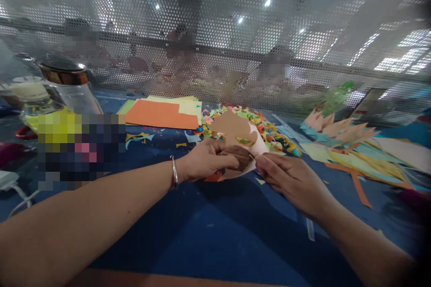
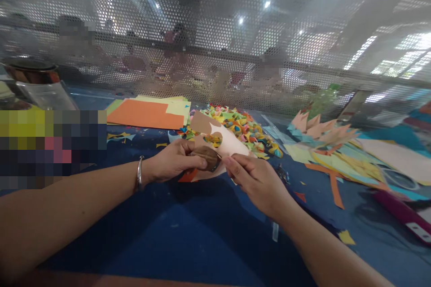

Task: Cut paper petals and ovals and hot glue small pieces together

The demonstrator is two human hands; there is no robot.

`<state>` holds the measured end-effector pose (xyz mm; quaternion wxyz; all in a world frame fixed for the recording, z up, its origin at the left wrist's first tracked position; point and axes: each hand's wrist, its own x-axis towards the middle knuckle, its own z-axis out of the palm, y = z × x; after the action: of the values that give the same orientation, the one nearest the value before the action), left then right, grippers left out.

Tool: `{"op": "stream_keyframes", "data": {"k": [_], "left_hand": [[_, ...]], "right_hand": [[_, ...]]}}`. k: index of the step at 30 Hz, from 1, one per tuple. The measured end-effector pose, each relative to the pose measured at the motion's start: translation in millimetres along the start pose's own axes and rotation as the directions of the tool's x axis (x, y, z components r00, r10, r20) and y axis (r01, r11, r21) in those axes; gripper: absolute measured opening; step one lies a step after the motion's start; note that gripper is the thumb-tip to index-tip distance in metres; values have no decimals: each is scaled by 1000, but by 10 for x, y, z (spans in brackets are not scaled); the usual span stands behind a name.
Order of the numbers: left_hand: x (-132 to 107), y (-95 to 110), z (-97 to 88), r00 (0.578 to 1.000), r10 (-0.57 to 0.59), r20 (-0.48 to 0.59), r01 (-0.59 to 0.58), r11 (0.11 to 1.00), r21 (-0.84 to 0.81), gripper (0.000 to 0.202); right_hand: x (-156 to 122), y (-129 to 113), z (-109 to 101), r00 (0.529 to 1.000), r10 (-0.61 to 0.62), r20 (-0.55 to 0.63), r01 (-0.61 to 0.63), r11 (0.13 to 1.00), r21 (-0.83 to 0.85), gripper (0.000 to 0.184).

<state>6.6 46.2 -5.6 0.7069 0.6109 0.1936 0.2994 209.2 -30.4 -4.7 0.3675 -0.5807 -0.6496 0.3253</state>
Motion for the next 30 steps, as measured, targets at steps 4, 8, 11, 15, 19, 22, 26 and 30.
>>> {"op": "stream_keyframes", "data": {"k": [4, 8, 11, 15, 19, 22, 26, 30], "left_hand": [[-22, 88, 46, 998, -36, -46, 36, 999, 0, 12], [-28, 110, 65, 999, -41, -32, 41, 999, -8, 9], [-24, 82, 51, 999, -52, -13, 52, 999, -6, 11], [-27, 61, 34, 998, -64, -30, 65, 997, 30, 9], [-36, 86, 53, 999, -51, -9, 51, 999, 9, 11], [-40, 114, 76, 996, -88, -3, 88, 996, -9, 15], [-39, 115, 74, 994, -109, -2, 109, 994, 4, 14], [-34, 82, 48, 994, -107, 7, 107, 994, 18, 14]], "right_hand": [[4, -11, -7, 1000, 0, -1, 0, 1000, -14, 56], [13, 18, -9, 1000, -9, 1, 9, 1000, -19, 55], [15, 39, -8, 1000, -6, 14, 6, 1000, -14, 56], [7, 47, -10, 1000, -8, 12, 8, 1000, -9, 56], [8, 59, -6, 1000, -17, 22, 18, 1000, -20, 56], [17, 71, -1, 1000, -16, 26, 16, 1000, -16, 54], [19, 65, -2, 999, -27, 35, 28, 999, -34, 55], [17, 50, -8, 999, -34, 34, 36, 998, -48, 55]]}}
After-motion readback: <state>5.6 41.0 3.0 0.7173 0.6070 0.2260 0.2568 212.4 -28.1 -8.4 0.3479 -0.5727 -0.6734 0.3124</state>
